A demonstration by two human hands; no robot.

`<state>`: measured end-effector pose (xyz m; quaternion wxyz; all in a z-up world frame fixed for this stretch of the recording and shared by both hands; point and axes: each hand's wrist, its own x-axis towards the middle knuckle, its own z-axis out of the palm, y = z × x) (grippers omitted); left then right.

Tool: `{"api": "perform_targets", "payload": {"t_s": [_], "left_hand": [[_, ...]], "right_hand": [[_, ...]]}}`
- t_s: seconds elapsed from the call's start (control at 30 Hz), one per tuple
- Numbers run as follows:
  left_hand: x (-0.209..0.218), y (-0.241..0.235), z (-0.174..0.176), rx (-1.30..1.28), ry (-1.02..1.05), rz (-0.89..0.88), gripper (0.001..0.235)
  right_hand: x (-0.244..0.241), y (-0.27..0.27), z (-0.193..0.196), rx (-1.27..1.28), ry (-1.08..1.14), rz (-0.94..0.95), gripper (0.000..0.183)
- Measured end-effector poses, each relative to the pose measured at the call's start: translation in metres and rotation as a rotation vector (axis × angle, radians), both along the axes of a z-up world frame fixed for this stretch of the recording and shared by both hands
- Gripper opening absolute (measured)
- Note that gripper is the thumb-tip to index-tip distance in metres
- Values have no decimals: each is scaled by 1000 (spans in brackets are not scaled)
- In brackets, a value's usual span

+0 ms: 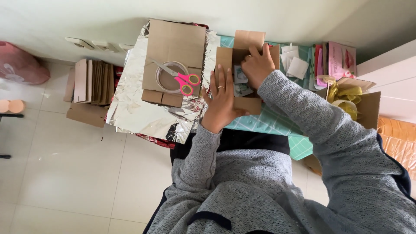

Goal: Assembling a small cardboard box by folding cardboard pieces and securing them with tape cut using scissors.

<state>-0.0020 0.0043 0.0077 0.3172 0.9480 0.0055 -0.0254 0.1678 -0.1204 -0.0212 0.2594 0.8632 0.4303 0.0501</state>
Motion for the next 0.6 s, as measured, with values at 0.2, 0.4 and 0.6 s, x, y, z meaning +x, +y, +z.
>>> {"api": "perform_targets", "payload": {"t_s": [0.2, 0.4, 0.6], "left_hand": [[-1, 0, 31, -96, 97, 11, 137], [-2, 9, 1, -1, -91, -12, 150], [-11, 23, 10, -14, -246, -23, 144]], "right_hand": [[1, -12, -5, 113, 126, 27, 25], [-3, -12, 111, 250, 394, -192, 66], [-54, -68, 169, 619, 235, -253, 65]]}}
